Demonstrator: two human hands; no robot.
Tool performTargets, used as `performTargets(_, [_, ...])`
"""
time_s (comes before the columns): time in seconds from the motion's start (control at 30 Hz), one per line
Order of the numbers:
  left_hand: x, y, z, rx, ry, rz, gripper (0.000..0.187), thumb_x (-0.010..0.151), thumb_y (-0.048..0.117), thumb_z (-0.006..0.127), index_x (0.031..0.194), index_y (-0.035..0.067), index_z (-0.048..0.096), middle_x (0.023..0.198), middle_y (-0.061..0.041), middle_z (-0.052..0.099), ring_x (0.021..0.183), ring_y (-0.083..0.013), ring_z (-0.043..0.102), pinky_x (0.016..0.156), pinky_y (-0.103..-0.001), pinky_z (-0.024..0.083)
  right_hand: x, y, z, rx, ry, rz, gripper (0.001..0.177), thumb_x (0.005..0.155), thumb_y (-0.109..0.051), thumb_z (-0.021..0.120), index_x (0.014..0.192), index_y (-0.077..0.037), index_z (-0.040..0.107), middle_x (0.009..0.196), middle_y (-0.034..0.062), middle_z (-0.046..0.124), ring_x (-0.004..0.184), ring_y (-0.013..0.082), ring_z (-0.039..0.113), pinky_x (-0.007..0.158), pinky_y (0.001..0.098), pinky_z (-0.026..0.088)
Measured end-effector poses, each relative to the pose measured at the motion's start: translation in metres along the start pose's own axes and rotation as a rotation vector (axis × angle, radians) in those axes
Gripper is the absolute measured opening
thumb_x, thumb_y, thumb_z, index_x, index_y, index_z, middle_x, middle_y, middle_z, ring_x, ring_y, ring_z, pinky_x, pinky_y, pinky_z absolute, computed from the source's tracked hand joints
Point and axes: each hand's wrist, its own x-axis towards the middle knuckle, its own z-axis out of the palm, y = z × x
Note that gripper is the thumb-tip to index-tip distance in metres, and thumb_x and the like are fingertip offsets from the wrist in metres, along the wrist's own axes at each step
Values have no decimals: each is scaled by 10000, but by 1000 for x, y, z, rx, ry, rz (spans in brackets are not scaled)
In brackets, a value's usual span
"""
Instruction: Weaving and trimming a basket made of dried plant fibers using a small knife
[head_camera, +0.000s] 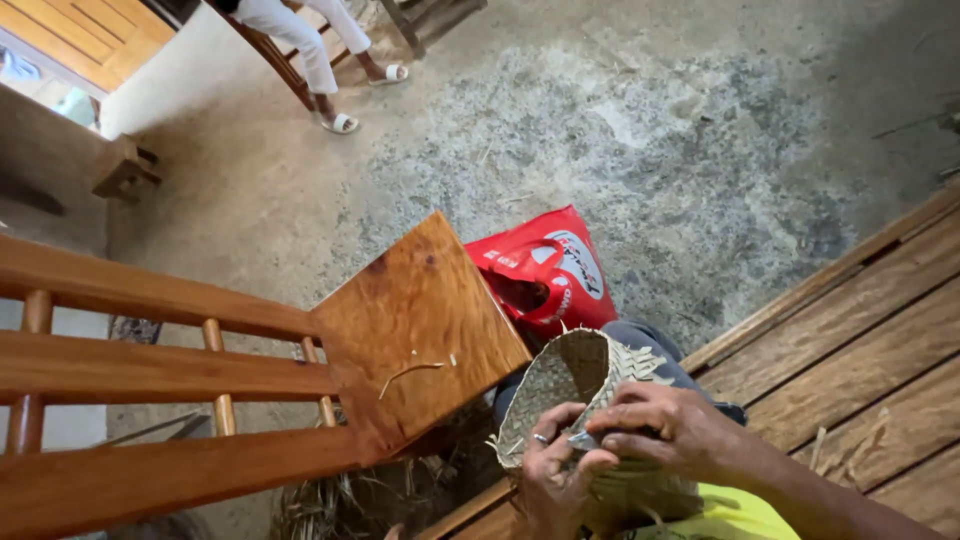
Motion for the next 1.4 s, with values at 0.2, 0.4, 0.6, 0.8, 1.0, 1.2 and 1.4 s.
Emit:
performTargets(0.2, [3, 0, 3, 8, 4, 30, 398, 781, 350, 816, 947, -11, 791, 1166, -136, 713, 1024, -276, 685, 898, -363, 550, 2, -1, -5, -17, -24, 39, 249, 832, -282, 789, 1074, -241, 828, 917, -67, 738, 678, 116, 685, 594, 291, 537])
performTargets(0.4, [2, -29, 1, 112, -84, 115, 269, 647, 77, 818, 894, 47, 716, 1296, -197, 633, 1116, -342, 671, 929, -408, 546, -1, -3, -11, -8, 55, 81, 253, 852, -288, 757, 1095, -246, 811, 930, -54, 745, 720, 131, 689, 621, 295, 540])
performTargets(0.6, [-4, -64, 4, 58, -15, 254, 285, 670, 61, 821, 945, 9, 768, 1180, -191, 690, 1008, -305, 704, 880, -383, 595, -4, -6, -16, -49, 44, 45, 268, 907, -342, 718, 1139, -223, 782, 960, -9, 704, 728, 181, 668, 625, 338, 525])
performTargets(0.8, [-14, -95, 3, 20, -87, 253, 263, 812, 161, 781, 1067, 106, 755, 1240, -161, 659, 1032, -273, 721, 874, -351, 613, -7, -9, -22, -22, 4, 9, 253, 929, -343, 689, 1129, -195, 734, 968, 35, 666, 778, 230, 650, 670, 376, 517])
performTargets(1.0, [-19, -86, 14, 31, 61, 246, 234, 698, 136, 845, 915, 107, 762, 1189, -174, 686, 1021, -306, 719, 888, -374, 612, -7, -10, -19, 4, 49, 37, 320, 886, -424, 730, 1114, -205, 778, 938, 41, 692, 785, 223, 667, 676, 366, 539])
performTargets(1.2, [-9, -14, 10, 240, 107, 146, 224, 663, 109, 867, 866, 116, 770, 1204, -123, 703, 1020, -288, 700, 894, -372, 574, -7, 1, -14, -64, 29, 106, 297, 821, -382, 794, 1071, -222, 811, 932, -6, 746, 716, 141, 718, 603, 287, 597])
performTargets(1.4, [-9, 0, 11, 182, 100, 60, 243, 668, 53, 845, 889, 72, 746, 1194, -132, 687, 1026, -275, 677, 903, -369, 558, -8, 2, -17, -9, -16, 123, 254, 840, -297, 756, 1069, -199, 802, 935, -43, 746, 744, 131, 685, 641, 282, 547])
